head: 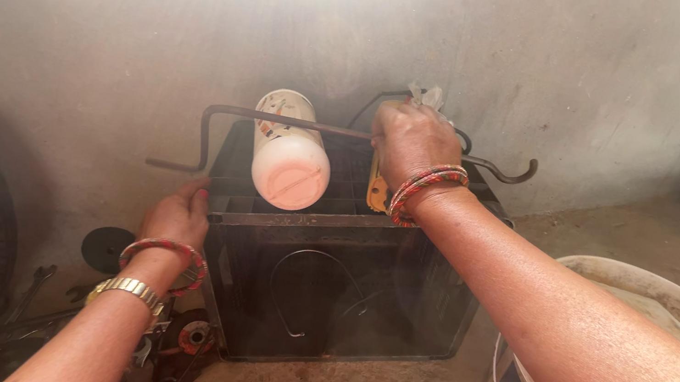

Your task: The person moves a plastic crate, a bottle, and a power tool aside to sort through a pile of metal wrenches and hooks on the floor.

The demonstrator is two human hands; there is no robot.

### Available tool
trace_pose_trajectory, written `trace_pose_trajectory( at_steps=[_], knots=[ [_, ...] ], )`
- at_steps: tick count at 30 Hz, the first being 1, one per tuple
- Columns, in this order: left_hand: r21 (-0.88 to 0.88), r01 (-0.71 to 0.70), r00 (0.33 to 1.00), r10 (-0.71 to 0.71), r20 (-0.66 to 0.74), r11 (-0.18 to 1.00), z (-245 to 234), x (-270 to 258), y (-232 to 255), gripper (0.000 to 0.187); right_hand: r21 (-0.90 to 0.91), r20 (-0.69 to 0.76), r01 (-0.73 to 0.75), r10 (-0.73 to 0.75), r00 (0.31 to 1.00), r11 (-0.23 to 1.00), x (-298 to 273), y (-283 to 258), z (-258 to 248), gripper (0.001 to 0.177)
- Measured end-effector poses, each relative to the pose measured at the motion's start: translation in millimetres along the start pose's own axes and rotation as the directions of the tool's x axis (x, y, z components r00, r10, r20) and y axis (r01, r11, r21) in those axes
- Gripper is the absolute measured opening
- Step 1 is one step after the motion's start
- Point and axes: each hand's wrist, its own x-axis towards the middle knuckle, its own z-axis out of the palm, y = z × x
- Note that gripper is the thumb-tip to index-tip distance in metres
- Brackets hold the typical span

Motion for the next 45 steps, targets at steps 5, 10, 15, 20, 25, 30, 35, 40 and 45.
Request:
trace_pose_trajectory(
  at_steps=[5,10,15,20,25,30,35,40,45],
  knots=[
    [-0.077,-0.08,0.997,0.081,0.008,0.994,7.4,2.4,-5.3,0.05,0.082,-0.009,0.075,-0.075,0.997,0.994,-11.1,-0.6,-1.7,0.016],
    [-0.069,-0.153,0.979,0.141,-0.15,0.986,13.8,-7.0,12.8,0.054,0.092,0.007,0.095,-0.096,0.995,0.991,-15.1,-15.0,-10.3,0.023],
    [0.018,-0.118,0.978,0.119,-0.171,0.993,-3.1,-22.4,36.8,0.049,0.072,-0.019,0.192,-0.191,0.981,0.979,-15.6,-32.1,-17.1,0.025],
    [0.031,-0.198,0.966,0.2,-0.163,0.98,-12.2,-30.0,46.5,0.051,0.173,-0.095,0.344,-0.332,0.938,0.923,-34.9,-59.3,-15.5,0.041],
    [0.009,-0.339,0.93,0.336,-0.148,0.941,-17.7,-30.8,51.3,0.072,0.113,-0.145,0.365,-0.348,0.926,0.924,-26.6,-61.8,-5.5,0.052],
    [-0.114,-0.406,0.91,0.39,-0.14,0.907,-19.7,-11.2,58.8,0.085,-0.051,0.206,0.011,0.0,0.979,0.999,33.4,-31.7,2.8,0.047],
    [-0.147,-0.421,0.904,0.399,-0.155,0.895,-10.1,-8.9,59.9,0.091,-0.062,0.471,-0.058,0.08,0.878,0.996,30.1,-22.2,10.2,0.036],
    [-0.11,-0.366,0.921,0.343,-0.183,0.924,-17.6,-23.4,67.4,0.093,0.007,0.27,-0.017,0.015,0.963,1.0,15.6,-28.3,12.0,0.036],
    [0.056,-0.484,0.819,0.475,-0.322,0.873,-30.0,-42.9,73.9,0.083,0.1,0.092,0.06,-0.069,0.993,0.993,-8.4,-42.7,-4.5,0.038]
  ],
)
